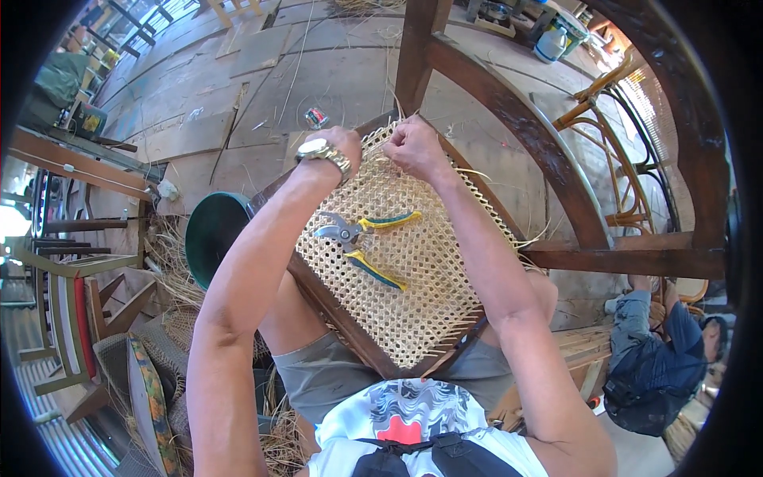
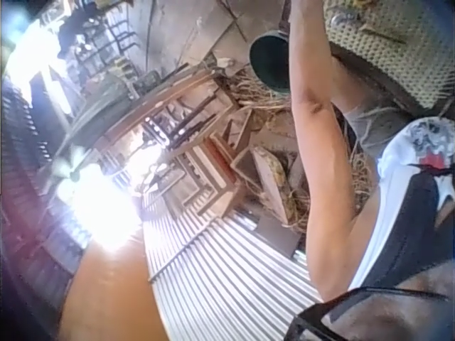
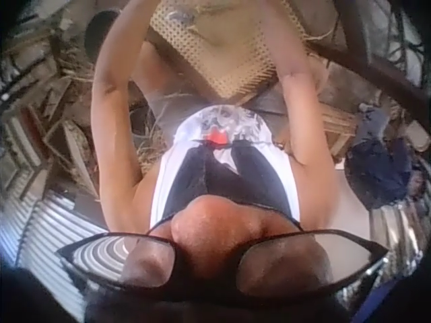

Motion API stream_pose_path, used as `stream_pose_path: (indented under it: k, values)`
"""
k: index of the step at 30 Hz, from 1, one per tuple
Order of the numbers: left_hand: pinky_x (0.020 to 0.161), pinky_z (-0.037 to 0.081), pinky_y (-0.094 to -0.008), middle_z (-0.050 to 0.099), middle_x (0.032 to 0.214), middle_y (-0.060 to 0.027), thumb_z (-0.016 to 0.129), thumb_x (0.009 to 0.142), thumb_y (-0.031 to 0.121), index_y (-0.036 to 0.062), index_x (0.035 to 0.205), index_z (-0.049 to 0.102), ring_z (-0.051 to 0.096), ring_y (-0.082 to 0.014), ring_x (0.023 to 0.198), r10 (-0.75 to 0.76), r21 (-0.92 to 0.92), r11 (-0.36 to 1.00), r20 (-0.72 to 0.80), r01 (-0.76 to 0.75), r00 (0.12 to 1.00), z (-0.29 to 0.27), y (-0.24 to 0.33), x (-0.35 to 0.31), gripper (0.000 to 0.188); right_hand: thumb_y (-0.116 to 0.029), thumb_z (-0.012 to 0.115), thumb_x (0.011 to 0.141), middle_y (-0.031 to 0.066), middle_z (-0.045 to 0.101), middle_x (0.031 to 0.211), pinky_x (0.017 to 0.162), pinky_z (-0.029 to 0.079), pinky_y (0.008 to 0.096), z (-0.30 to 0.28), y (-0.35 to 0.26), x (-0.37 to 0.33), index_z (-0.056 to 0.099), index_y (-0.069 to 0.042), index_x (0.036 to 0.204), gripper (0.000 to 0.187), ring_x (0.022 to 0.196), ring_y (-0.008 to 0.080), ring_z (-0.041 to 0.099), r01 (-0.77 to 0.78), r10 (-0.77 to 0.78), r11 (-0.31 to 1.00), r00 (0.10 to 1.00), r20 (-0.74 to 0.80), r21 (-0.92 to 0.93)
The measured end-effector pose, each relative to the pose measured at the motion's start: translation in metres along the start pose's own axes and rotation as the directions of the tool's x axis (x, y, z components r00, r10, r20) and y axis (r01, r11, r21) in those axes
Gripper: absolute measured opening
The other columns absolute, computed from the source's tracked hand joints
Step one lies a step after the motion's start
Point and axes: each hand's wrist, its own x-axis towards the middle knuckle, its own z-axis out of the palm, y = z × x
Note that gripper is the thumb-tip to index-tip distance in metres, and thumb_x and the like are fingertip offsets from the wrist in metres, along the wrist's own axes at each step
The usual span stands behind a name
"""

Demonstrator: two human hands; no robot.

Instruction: Weaving a rattan chair seat using wicker strips and tools in a furniture workshop.

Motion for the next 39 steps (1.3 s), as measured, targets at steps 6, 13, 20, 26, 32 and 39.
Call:
stream_pose_path:
  k: [6,13,20,26,32,39]
  values:
    - [0.077,0.056,-0.0418,0.072,0.085,-0.02,0.059,0.089,0.02,-0.0008,0.084,0.072,0.072,-0.0339,0.087,0.091,-0.201,0.974,-0.064,-0.103,0.994,0.048,-0.026,0.026,0.026,-0.015,0.078,0.075,0.0194,0.062,0.086,0.081,0.052,0.0402,0.008,-0.004,0.009,0.073,0.0,0.074,0.016,0.085,0.0307,0.064,-0.022,0.011,0.998,0.985,0.172,0.063]
    - [0.074,0.054,-0.0424,0.072,0.077,-0.013,0.062,0.091,0.056,0.0083,0.081,0.07,0.07,-0.0303,0.076,-0.079,-0.342,0.937,-0.003,0.073,0.997,0.03,-0.032,-0.003,0.049,-0.019,0.084,0.074,0.0146,0.061,0.101,0.089,0.05,0.0376,0.021,0.005,-0.017,0.073,-0.001,0.087,0.025,0.098,0.0272,0.062,0.145,-0.149,0.984,0.988,0.037,0.103]
    - [0.084,0.052,-0.0495,0.07,0.101,-0.0215,0.062,0.092,0.043,0.0051,0.097,0.07,0.066,-0.0405,0.098,-0.375,-0.212,0.92,-0.232,0.33,0.897,0.007,-0.153,-0.054,0.039,-0.023,0.082,0.079,0.0109,0.056,0.119,0.093,0.05,0.0362,0.025,-0.015,-0.024,0.073,-0.008,0.107,0.033,0.107,0.0253,0.059,0.29,-0.291,0.957,0.956,-0.039,-0.022]
    - [0.086,0.05,-0.0499,0.07,0.1,-0.0214,0.061,0.093,0.033,0.0061,0.097,0.069,0.066,-0.0398,0.099,-0.337,-0.327,0.911,-0.238,0.252,0.911,0.031,-0.152,-0.06,0.028,-0.011,0.074,0.085,0.0089,0.066,0.107,0.08,0.055,0.0315,0.053,-0.018,-0.012,0.072,-0.006,0.096,0.012,0.091,0.019,0.066,0.244,-0.254,0.95,0.967,0.027,0.195]
    - [0.08,0.052,-0.0483,0.071,0.095,-0.0197,0.061,0.092,0.035,0.008,0.099,0.07,0.067,-0.0395,0.092,-0.134,-0.383,0.923,-0.214,0.043,0.968,0.025,-0.08,-0.038,0.029,-0.016,0.07,0.09,0.0064,0.071,0.077,0.064,0.051,0.0274,0.044,-0.025,0.007,0.071,-0.005,0.09,0.012,0.07,0.0133,0.065,-0.129,0.146,0.823,0.989,0.013,0.553]
    - [0.083,0.054,-0.0465,0.072,0.1,-0.0175,0.064,0.089,0.035,0.012,0.099,0.075,0.068,-0.0363,0.098,-0.029,-0.111,0.994,-0.068,0.022,0.997,0.015,-0.042,-0.014,0.027,-0.017,0.069,0.074,0.0175,0.063,0.086,0.08,0.052,0.0374,0.038,-0.014,0.01,0.073,-0.001,0.074,0.017,0.089,0.026,0.062,0.099,-0.1,0.995,0.992,-0.082,-0.018]
